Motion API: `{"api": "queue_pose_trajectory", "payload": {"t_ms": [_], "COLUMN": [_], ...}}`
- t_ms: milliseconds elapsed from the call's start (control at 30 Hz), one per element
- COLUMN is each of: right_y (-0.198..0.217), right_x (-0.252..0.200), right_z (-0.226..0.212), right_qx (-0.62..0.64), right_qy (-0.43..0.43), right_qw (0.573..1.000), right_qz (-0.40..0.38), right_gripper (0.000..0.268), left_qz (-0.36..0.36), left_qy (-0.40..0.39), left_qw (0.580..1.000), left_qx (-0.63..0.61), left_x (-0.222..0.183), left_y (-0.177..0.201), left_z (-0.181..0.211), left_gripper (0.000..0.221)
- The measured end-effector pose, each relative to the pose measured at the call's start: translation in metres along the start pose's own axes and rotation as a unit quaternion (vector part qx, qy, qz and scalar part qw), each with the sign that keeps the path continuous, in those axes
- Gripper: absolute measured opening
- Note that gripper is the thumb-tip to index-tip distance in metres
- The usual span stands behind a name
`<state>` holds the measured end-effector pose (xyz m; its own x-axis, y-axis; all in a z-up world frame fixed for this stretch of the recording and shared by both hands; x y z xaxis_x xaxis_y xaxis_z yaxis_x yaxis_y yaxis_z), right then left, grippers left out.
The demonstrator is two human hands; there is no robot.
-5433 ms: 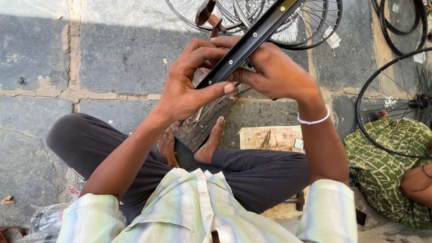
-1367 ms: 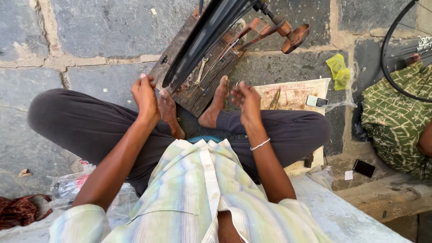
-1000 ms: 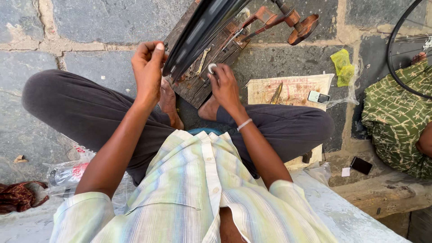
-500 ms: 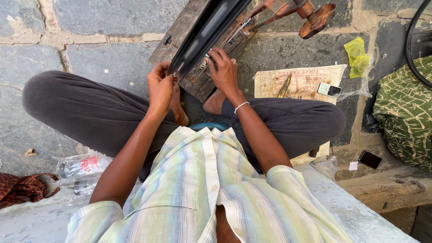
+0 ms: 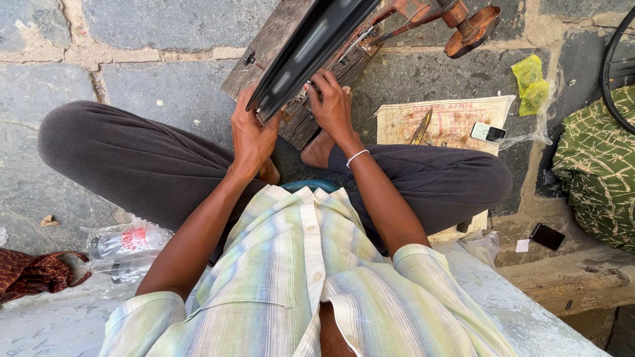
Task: The person is assembling components on a bicycle wheel rim by hand, including placing and securing small parts onto the wheel.
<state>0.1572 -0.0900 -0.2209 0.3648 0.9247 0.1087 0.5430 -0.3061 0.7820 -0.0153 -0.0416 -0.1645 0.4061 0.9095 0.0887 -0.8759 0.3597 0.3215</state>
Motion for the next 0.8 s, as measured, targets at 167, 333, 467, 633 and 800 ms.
{"api": "queue_pose_trajectory", "payload": {"t_ms": [167,333,467,633,800], "right_y": [-0.012,-0.026,-0.036,-0.041,-0.042], "right_x": [-0.006,-0.012,-0.018,-0.017,-0.021], "right_z": [0.018,0.041,0.054,0.062,0.06], "right_qx": [0.0,0.007,-0.004,0.01,0.024], "right_qy": [-0.009,-0.017,-0.01,-0.016,-0.038], "right_qw": [1.0,1.0,1.0,1.0,0.998], "right_qz": [-0.007,-0.011,-0.01,-0.016,-0.041], "right_gripper": [0.029,0.03,0.03,0.031,0.032], "left_qz": [0.0,-0.011,0.006,0.08,0.077], "left_qy": [0.028,0.113,0.044,-0.157,-0.276], "left_qw": [0.999,0.993,0.999,0.984,0.958], "left_qx": [-0.017,-0.037,0.021,0.02,-0.001], "left_x": [-0.007,-0.012,-0.016,-0.015,0.009], "left_y": [-0.002,-0.009,-0.005,0.027,0.058], "left_z": [-0.009,-0.032,-0.037,0.011,0.093], "left_gripper": [0.03,0.031,0.027,0.019,0.048]}}
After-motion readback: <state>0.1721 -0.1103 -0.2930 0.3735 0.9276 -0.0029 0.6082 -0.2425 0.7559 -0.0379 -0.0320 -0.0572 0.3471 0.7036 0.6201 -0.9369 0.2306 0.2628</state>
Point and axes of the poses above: each hand's wrist, its own x-axis towards the middle knuckle, its own y-axis out of the back of the hand, z = x × y, the point moved 2 cm from there along x, towards the middle knuckle, and after that the axes turned 3 degrees about y, right-handed, at the moved point
